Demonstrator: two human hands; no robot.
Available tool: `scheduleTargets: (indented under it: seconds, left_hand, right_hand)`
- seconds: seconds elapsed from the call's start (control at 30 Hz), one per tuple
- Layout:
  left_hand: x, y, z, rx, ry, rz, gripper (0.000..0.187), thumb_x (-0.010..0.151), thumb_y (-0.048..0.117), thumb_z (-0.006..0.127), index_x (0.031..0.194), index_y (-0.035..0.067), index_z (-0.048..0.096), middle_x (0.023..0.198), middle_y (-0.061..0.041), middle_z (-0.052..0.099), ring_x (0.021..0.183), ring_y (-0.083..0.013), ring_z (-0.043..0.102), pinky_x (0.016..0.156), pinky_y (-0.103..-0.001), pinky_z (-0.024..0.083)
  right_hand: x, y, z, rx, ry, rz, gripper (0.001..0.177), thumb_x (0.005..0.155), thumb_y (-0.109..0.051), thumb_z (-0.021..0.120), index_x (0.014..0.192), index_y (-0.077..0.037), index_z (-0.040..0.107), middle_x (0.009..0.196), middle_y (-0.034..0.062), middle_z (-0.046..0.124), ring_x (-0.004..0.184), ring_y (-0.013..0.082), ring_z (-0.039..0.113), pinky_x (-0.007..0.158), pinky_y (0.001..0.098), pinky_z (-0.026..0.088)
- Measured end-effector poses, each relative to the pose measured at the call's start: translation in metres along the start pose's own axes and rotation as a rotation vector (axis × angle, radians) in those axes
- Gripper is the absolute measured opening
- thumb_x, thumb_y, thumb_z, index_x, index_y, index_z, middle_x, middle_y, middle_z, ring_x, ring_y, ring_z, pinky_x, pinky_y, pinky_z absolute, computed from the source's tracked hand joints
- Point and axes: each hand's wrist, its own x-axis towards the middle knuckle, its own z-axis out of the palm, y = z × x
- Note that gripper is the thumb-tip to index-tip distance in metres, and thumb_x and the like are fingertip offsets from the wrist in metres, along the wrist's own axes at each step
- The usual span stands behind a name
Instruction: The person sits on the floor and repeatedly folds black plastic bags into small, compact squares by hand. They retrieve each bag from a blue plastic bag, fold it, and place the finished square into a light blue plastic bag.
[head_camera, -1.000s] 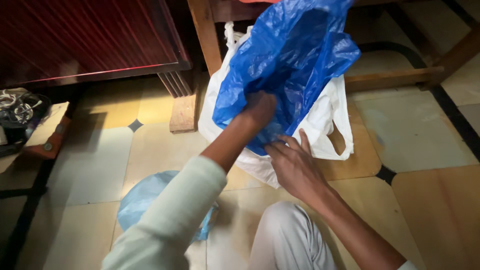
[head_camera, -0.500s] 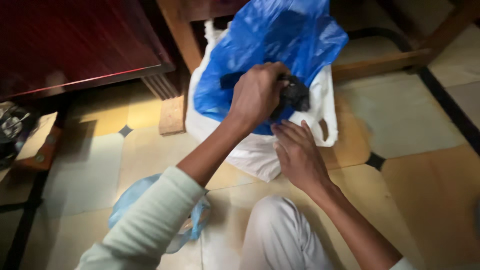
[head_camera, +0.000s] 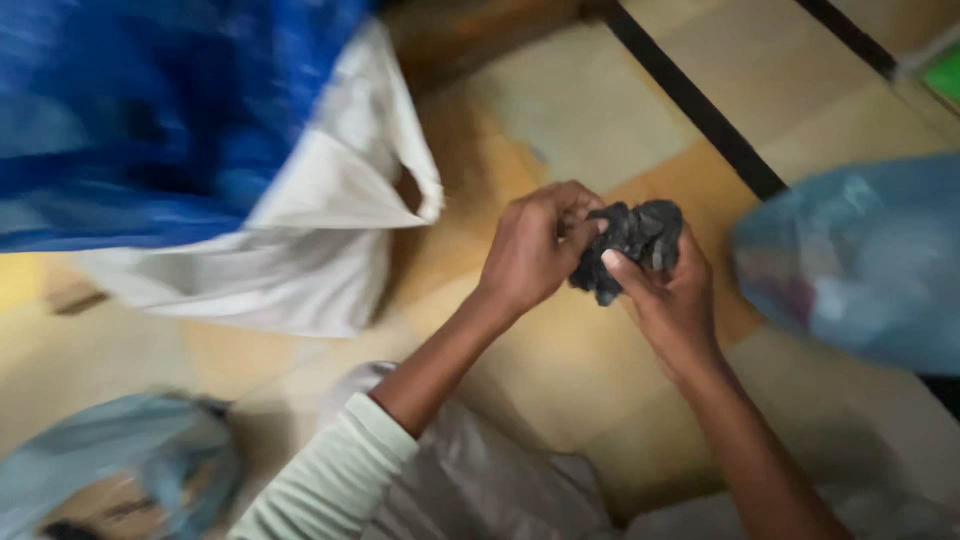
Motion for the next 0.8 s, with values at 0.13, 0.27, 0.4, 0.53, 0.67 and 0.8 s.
scheduleTargets:
  seconds: [0.13, 0.27, 0.4, 0.53, 0.67, 0.8]
  left_hand:
    - [-0.027, -0.038, 0.070, -0.088, -0.086, -0.284, 0.014, 0.094, 0.010, 0.071, 0.104, 0.002, 0.065, 0.077, -0.014, 0.071, 0.065, -0.0208, 0.067, 0.065, -0.032, 0.054]
    - [-0.052, -0.092, 0.103, -0.382, -0.032, -0.452, 0.016, 0.099, 0.014, 0.066, 0.107, 0.002, 0.058, 0.080, -0.006, 0.070, 0.071, -0.0102, 0.067, 0.068, -0.028, 0.055]
    - [-0.067, -0.131, 0.110, -0.550, -0.053, -0.593, 0.017, 0.101, 0.014, 0.066, 0.108, 0.000, 0.060, 0.086, -0.004, 0.066, 0.079, -0.0102, 0.064, 0.075, -0.028, 0.056]
    - [-0.056, -0.130, 0.119, -0.612, 0.007, -0.522, 0.033, 0.104, 0.013, 0.071, 0.129, 0.000, 0.053, 0.100, -0.004, 0.057, 0.092, -0.0117, 0.054, 0.079, -0.029, 0.049]
    - [-0.051, -0.114, 0.110, -0.525, -0.257, -0.523, 0.079, 0.078, 0.010, 0.084, 0.141, 0.006, 0.036, 0.116, -0.004, 0.060, 0.104, -0.0117, 0.065, 0.086, -0.030, 0.059]
    - [-0.048, -0.124, 0.110, -0.376, -0.180, -0.378, 0.050, 0.088, 0.011, 0.082, 0.128, -0.003, 0.057, 0.113, -0.009, 0.070, 0.102, -0.0124, 0.067, 0.089, -0.028, 0.057]
  right_hand:
    - [-0.010, 0.035, -0.055, -0.100, 0.123, 0.108, 0.040, 0.091, -0.005, 0.074, 0.128, -0.003, 0.058, 0.116, 0.0055, 0.068, 0.105, 0.0125, 0.066, 0.092, 0.0283, 0.055]
    - [-0.008, 0.062, -0.094, 0.020, 0.139, 0.295, 0.034, 0.090, -0.007, 0.071, 0.121, -0.006, 0.059, 0.111, 0.0030, 0.071, 0.101, 0.0103, 0.068, 0.089, 0.0271, 0.055]
    - [-0.003, 0.087, -0.106, -0.021, 0.105, 0.421, 0.017, 0.100, -0.012, 0.065, 0.113, -0.001, 0.063, 0.104, 0.0044, 0.071, 0.093, 0.0090, 0.065, 0.084, 0.0261, 0.053]
    - [-0.003, 0.101, -0.105, -0.056, 0.073, 0.387, 0.015, 0.103, -0.015, 0.061, 0.109, -0.002, 0.064, 0.097, 0.0016, 0.070, 0.087, 0.0064, 0.063, 0.080, 0.0245, 0.052]
    - [-0.008, 0.112, -0.107, -0.192, 0.038, 0.420, 0.017, 0.105, -0.017, 0.061, 0.105, -0.002, 0.068, 0.089, -0.0009, 0.065, 0.080, 0.0054, 0.056, 0.073, 0.0254, 0.047]
    - [-0.005, 0.116, -0.109, -0.033, 0.158, 0.410, 0.018, 0.109, -0.018, 0.063, 0.102, -0.002, 0.065, 0.093, -0.0022, 0.062, 0.083, 0.0053, 0.054, 0.077, 0.0246, 0.047]
